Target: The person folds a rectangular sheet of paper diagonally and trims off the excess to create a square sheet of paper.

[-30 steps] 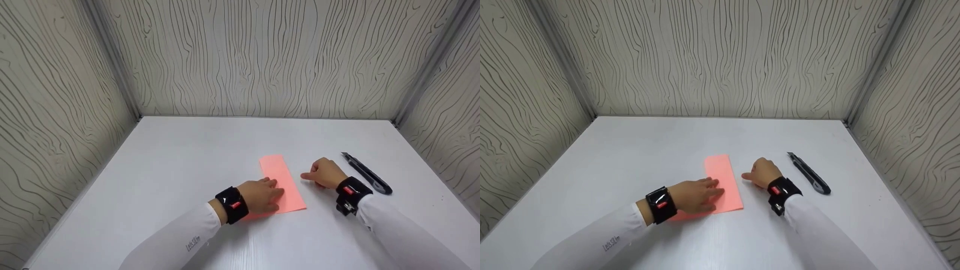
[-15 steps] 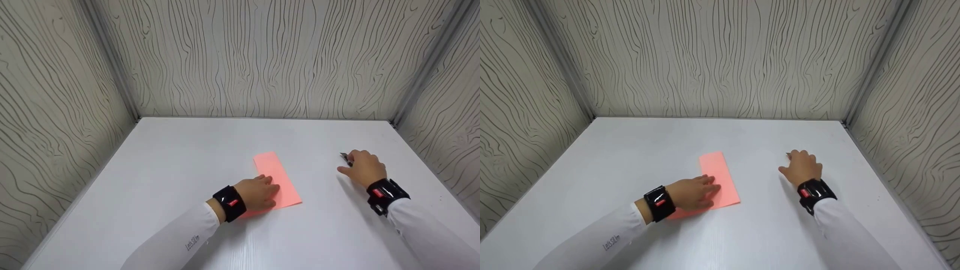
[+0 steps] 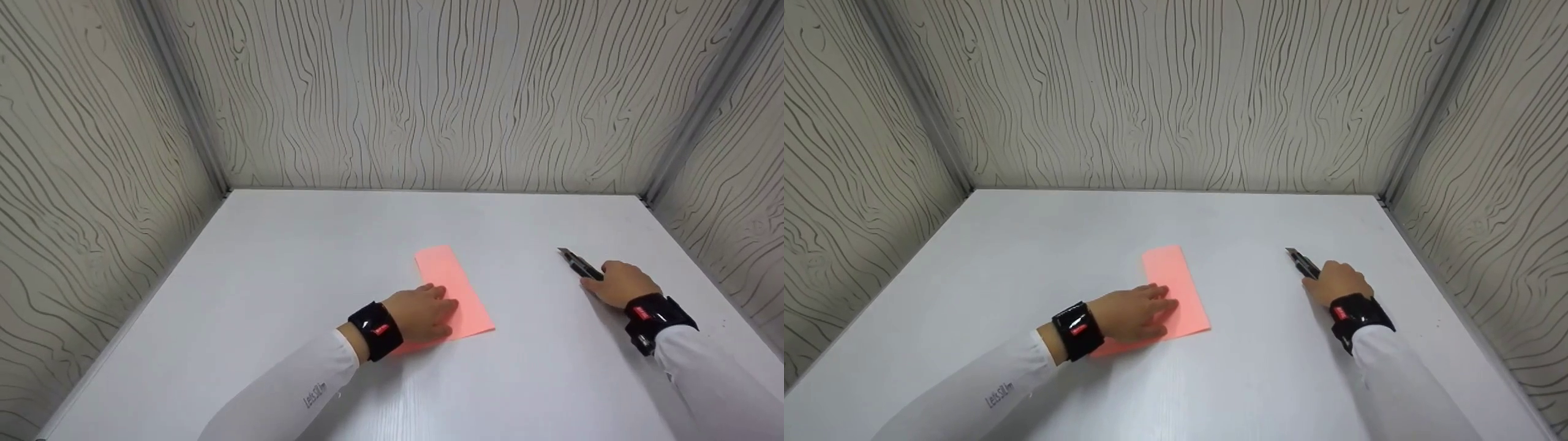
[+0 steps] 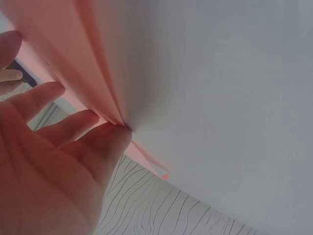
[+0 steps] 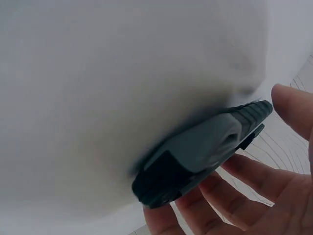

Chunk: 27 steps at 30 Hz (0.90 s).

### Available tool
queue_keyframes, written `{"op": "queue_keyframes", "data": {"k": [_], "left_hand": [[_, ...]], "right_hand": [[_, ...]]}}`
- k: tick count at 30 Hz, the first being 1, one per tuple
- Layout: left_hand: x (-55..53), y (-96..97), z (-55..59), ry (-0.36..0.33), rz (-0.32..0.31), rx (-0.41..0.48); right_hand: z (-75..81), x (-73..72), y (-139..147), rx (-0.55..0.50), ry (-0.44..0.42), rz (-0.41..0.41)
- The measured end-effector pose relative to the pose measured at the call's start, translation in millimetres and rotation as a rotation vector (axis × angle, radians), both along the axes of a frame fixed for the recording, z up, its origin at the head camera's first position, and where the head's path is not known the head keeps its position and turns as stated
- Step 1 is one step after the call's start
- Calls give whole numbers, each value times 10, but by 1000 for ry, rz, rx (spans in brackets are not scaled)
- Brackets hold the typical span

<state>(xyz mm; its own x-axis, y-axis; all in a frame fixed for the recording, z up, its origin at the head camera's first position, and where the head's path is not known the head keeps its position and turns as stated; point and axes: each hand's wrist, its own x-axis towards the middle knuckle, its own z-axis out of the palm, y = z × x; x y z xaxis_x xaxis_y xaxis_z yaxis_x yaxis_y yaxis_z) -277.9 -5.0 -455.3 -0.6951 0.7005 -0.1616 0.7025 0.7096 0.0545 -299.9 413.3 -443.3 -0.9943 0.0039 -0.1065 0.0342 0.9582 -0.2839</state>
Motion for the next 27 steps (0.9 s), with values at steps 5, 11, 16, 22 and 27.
{"op": "queue_keyframes", "data": {"k": [5, 11, 16, 22, 27], "left_hand": [[-3, -3, -17, 13, 12, 7], [21, -25, -6, 70, -16, 41], [33, -43, 2, 54, -1, 43], [-7, -45, -33, -28, 72, 40], [-50, -33, -50, -11, 109, 154]], "right_hand": [[-9, -11, 12, -9, 21, 25], [-50, -37, 35, -44, 11, 21], [-59, -63, 44, -37, 7, 18], [-46, -72, 20, -51, -30, 12], [-51, -55, -26, -58, -33, 10]]}}
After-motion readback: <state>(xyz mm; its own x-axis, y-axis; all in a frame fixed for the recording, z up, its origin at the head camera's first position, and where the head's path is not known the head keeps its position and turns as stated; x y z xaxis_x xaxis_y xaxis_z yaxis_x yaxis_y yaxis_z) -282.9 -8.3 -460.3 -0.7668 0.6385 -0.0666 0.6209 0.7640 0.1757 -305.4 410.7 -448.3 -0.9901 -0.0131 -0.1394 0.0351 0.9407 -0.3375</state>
